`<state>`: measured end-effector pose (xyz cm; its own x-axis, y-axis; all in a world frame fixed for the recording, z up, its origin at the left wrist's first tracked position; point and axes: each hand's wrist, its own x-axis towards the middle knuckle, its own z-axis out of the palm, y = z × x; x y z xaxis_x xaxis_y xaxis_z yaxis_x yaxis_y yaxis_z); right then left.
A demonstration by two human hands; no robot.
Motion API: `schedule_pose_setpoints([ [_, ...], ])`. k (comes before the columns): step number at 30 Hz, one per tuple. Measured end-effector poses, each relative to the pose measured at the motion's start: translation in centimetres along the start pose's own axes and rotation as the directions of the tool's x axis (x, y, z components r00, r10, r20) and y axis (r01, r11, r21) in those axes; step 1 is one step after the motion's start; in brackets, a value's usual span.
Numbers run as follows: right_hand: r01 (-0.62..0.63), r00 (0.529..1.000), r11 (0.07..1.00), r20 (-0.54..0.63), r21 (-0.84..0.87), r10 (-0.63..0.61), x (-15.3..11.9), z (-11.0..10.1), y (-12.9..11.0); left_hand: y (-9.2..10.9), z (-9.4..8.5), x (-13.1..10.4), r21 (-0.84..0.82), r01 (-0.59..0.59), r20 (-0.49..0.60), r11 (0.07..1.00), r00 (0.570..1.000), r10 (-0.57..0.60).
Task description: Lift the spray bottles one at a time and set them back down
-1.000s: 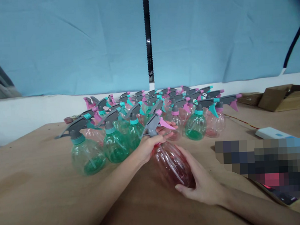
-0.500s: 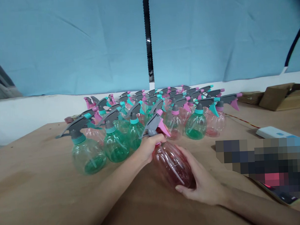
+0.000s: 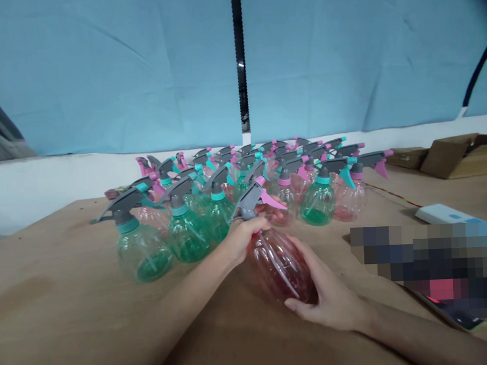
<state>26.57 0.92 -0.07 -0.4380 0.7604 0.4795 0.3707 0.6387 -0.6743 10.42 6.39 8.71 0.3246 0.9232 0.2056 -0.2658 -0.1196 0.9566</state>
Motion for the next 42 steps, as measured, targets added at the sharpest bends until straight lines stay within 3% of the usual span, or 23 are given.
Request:
schedule_pose_setpoints([
  [11, 0.017, 1.0, 0.999, -0.001, -0.044, -0.017, -0.1, 0.0, -0.2, 0.0, 0.3, -0.5, -0.061, 0.132, -0.101, 0.989, 0.985, -0.138],
  [17, 0.022, 1.0, 0.999, 0.012, -0.05, -0.021, -0.2, 0.0, 0.1, 0.2, 0.4, -0.6, 0.028, 0.048, 0.0, 0.998, 0.999, -0.048],
  [22, 0.018, 0.998, 0.999, 0.06, -0.039, -0.015, 0.0, 0.1, 0.1, 0.0, 0.4, -2.6, 0.298, 0.054, -0.098, 0.953, 0.995, -0.026],
  [27, 0.067, 0.992, 0.993, 0.111, -0.093, -0.057, 0.0, 0.1, 0.0, -0.5, -0.5, -5.1, 0.335, -0.088, -0.134, 0.938, 0.981, 0.14],
  [35, 0.119, 0.937, 0.969, 0.348, -0.217, -0.037, -0.5, 0.2, 0.1, 0.4, -3.1, -6.6, 0.655, -0.08, -0.206, 0.751, 0.938, 0.279],
  [39, 0.108, 0.935, 0.971, 0.352, -0.214, -0.027, -0.3, 0.2, -0.1, 0.0, -4.3, -6.1, 0.759, -0.04, -0.284, 0.65, 0.878, 0.385],
  [42, 0.112, 0.932, 0.97, 0.361, -0.215, -0.028, -0.2, 0.2, -0.2, -0.8, -5.1, -5.4, 0.832, -0.055, -0.242, 0.552, 0.86, 0.45],
])
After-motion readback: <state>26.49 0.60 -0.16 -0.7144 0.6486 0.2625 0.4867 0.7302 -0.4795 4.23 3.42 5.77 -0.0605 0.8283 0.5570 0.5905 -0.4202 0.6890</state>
